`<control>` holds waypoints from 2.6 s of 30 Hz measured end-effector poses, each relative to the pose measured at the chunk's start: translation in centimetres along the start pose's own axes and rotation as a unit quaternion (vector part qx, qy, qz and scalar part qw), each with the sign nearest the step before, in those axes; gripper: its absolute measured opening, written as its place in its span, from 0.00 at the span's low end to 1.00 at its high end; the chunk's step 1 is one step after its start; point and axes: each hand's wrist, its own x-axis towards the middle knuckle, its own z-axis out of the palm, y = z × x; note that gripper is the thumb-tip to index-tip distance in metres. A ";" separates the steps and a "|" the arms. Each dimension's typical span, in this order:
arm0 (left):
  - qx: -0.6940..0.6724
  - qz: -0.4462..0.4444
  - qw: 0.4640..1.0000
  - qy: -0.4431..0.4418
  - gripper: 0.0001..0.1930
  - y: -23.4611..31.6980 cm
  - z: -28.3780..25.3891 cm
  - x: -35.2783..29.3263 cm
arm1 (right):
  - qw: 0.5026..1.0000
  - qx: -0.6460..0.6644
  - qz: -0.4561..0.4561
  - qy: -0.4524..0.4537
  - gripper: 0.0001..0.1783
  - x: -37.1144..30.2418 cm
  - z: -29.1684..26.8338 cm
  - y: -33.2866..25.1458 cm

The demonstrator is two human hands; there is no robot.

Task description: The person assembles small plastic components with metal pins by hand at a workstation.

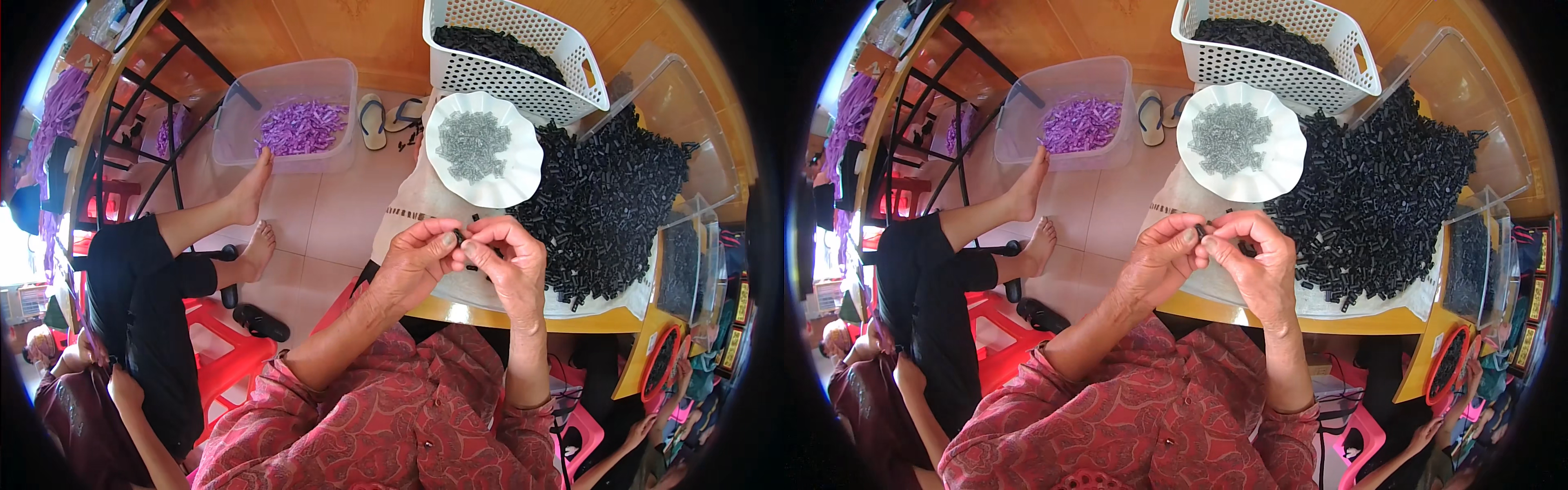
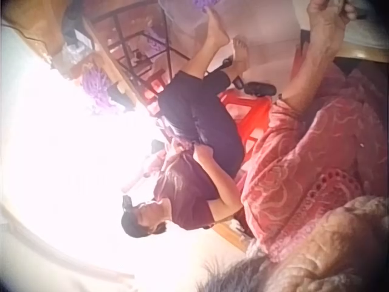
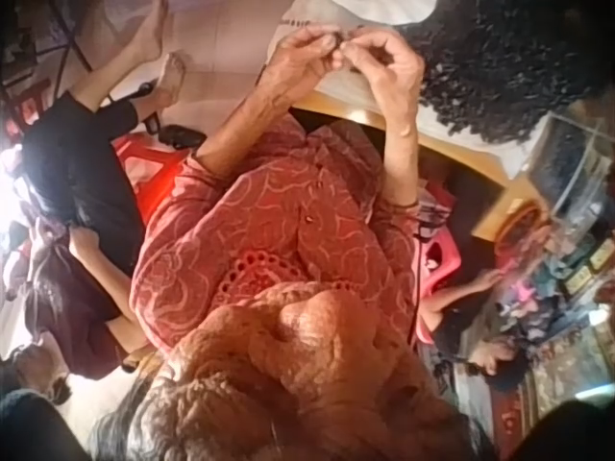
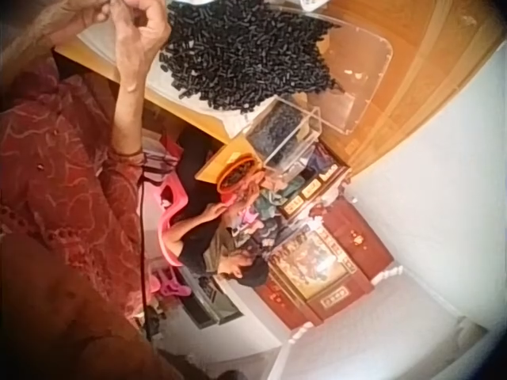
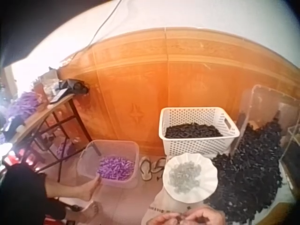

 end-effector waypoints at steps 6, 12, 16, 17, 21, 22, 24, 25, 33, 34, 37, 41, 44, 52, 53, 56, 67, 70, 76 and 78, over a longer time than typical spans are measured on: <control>-0.114 -0.031 0.992 0.044 0.10 1.4 0.3 0.2 | 0.993 -0.050 -0.058 0.090 0.05 -0.6 -1.4 -0.3; -0.126 -0.026 0.990 0.051 0.12 1.3 0.4 0.1 | 0.962 -0.255 -0.102 0.013 0.07 -3.1 -1.5 0.8; -0.113 -0.025 0.993 0.039 0.11 1.1 0.3 0.2 | 0.945 -0.308 -0.108 0.033 0.08 -3.5 -1.6 1.4; -0.108 -0.026 0.993 0.040 0.12 1.0 0.2 0.1 | 0.941 -0.318 -0.109 0.036 0.09 -3.6 -1.6 1.4; -0.090 -0.026 0.995 0.035 0.11 0.6 0.2 0.1 | 0.930 -0.346 -0.118 0.039 0.10 -3.5 -1.4 1.5; -0.090 -0.026 0.995 0.034 0.11 0.5 0.2 0.0 | 0.923 -0.363 -0.121 0.037 0.09 -3.5 -1.3 1.5; -0.080 -0.025 0.996 0.042 0.12 0.3 0.3 0.0 | 0.916 -0.379 -0.124 0.036 0.09 -3.6 -1.0 1.5; -0.080 -0.024 0.996 0.042 0.12 0.3 0.4 0.0 | 0.909 -0.393 -0.133 0.032 0.08 -3.6 -0.9 1.6; -0.116 -0.054 0.992 0.004 0.13 0.2 0.2 -0.1 | 0.901 -0.400 -0.166 0.033 0.08 -3.3 -0.7 2.0; -0.116 -0.054 0.992 0.004 0.13 0.2 0.2 -0.1 | 0.929 -0.337 -0.150 0.038 0.08 -3.4 -0.6 1.6; -0.104 -0.047 0.993 0.001 0.13 0.1 0.5 -0.2 | 0.964 -0.231 -0.125 0.051 0.08 -3.5 -0.1 0.4; -0.099 -0.041 0.994 0.002 0.14 -0.2 0.5 -0.2 | 0.982 -0.132 -0.117 0.074 0.07 -3.5 -0.2 0.4; -0.094 -0.039 0.995 -0.004 0.14 -0.5 0.4 -0.2 | 0.983 -0.121 -0.117 0.075 0.08 -3.3 -0.1 0.2; -0.071 -0.042 0.997 -0.001 0.14 -0.5 0.7 -0.3 | 0.991 -0.082 -0.085 0.069 0.09 -3.6 -0.2 0.0; -0.069 -0.040 0.997 -0.006 0.14 -0.6 0.7 -0.3 | 0.992 -0.067 -0.075 0.070 0.09 -3.6 -0.2 0.1; -0.066 -0.040 0.997 -0.011 0.14 -0.7 0.7 -0.3 | 0.995 -0.042 -0.060 0.072 0.09 -3.8 -0.3 0.5; -0.054 -0.060 0.997 -0.002 0.13 -0.9 0.8 -0.6 | 0.995 -0.025 -0.069 0.062 0.07 -3.9 -0.4 0.9; -0.052 -0.058 0.997 0.006 0.13 -1.0 0.9 -0.5 | 0.995 -0.019 -0.071 0.060 0.07 -3.9 -0.1 0.9; -0.050 -0.053 0.997 0.003 0.13 -1.1 0.7 -0.5 | 0.994 -0.024 -0.077 0.072 0.07 -3.8 0.3 1.1; -0.046 -0.046 0.998 0.005 0.13 -1.3 0.6 -0.5 | 0.994 -0.025 -0.075 0.076 0.07 -3.7 0.4 1.1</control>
